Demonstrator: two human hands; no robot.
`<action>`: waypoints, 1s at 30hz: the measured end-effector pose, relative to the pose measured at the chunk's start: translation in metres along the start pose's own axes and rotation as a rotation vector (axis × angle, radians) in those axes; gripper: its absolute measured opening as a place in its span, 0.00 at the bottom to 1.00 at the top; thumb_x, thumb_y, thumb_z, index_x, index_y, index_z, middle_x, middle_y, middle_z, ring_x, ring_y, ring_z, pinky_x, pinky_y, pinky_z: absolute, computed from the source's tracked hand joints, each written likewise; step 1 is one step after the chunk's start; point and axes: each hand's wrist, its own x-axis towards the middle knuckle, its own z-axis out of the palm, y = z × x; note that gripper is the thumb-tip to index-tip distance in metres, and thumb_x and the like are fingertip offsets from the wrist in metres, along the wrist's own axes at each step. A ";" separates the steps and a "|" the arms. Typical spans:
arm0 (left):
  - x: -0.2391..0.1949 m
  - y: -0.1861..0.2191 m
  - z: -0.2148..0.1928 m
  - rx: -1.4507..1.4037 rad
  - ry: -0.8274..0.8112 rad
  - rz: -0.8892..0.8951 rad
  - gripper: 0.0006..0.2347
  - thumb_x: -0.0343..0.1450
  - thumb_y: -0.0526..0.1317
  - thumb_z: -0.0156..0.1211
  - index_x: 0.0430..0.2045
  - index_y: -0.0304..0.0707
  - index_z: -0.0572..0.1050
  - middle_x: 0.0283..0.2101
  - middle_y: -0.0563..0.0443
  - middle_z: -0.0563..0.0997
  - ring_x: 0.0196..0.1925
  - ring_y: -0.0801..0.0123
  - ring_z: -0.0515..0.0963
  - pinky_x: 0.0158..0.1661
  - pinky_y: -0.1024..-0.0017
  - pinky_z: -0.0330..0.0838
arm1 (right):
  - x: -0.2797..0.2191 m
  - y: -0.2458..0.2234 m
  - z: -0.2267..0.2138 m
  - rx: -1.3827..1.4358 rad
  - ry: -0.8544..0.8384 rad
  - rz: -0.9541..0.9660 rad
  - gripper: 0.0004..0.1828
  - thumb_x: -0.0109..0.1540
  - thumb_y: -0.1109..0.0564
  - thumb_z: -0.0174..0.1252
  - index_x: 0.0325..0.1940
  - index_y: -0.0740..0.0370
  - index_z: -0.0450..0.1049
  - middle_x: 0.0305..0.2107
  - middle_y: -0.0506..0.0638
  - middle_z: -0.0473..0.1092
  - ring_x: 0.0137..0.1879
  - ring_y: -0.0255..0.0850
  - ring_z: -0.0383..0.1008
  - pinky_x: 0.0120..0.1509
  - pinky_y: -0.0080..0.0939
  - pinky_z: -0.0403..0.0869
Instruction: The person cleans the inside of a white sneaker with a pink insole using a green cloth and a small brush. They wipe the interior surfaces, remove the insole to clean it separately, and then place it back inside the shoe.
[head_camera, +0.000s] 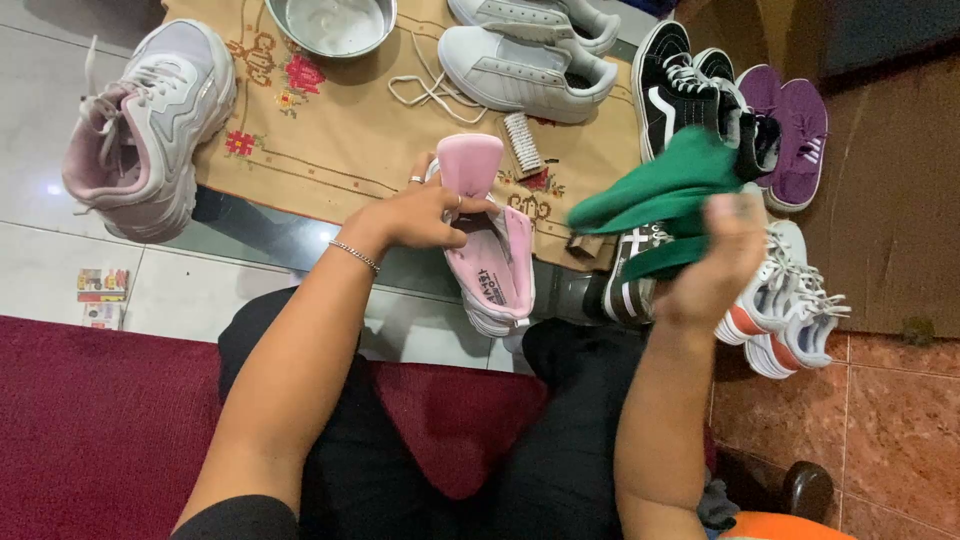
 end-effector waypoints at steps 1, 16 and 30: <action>-0.001 0.000 -0.001 0.003 0.004 0.001 0.36 0.61 0.50 0.68 0.72 0.84 0.76 0.89 0.36 0.49 0.90 0.33 0.29 0.85 0.45 0.43 | -0.017 -0.010 0.010 0.004 0.002 -0.003 0.34 0.77 0.37 0.67 0.75 0.65 0.74 0.65 0.73 0.70 0.72 0.62 0.72 0.82 0.62 0.64; -0.022 0.018 -0.008 0.128 -0.020 0.022 0.40 0.59 0.53 0.68 0.73 0.91 0.72 0.89 0.43 0.50 0.89 0.29 0.29 0.86 0.46 0.43 | -0.104 -0.055 0.136 -0.904 -1.726 0.022 0.71 0.62 0.12 0.56 0.84 0.78 0.59 0.77 0.77 0.63 0.86 0.69 0.60 0.93 0.64 0.52; -0.018 0.018 -0.006 0.133 -0.046 -0.012 0.43 0.57 0.55 0.71 0.75 0.96 0.68 0.91 0.48 0.49 0.91 0.31 0.30 0.86 0.42 0.41 | -0.022 0.023 -0.023 0.144 -1.051 0.348 0.28 0.76 0.46 0.51 0.56 0.73 0.87 0.55 0.65 0.87 0.70 0.61 0.82 0.83 0.44 0.70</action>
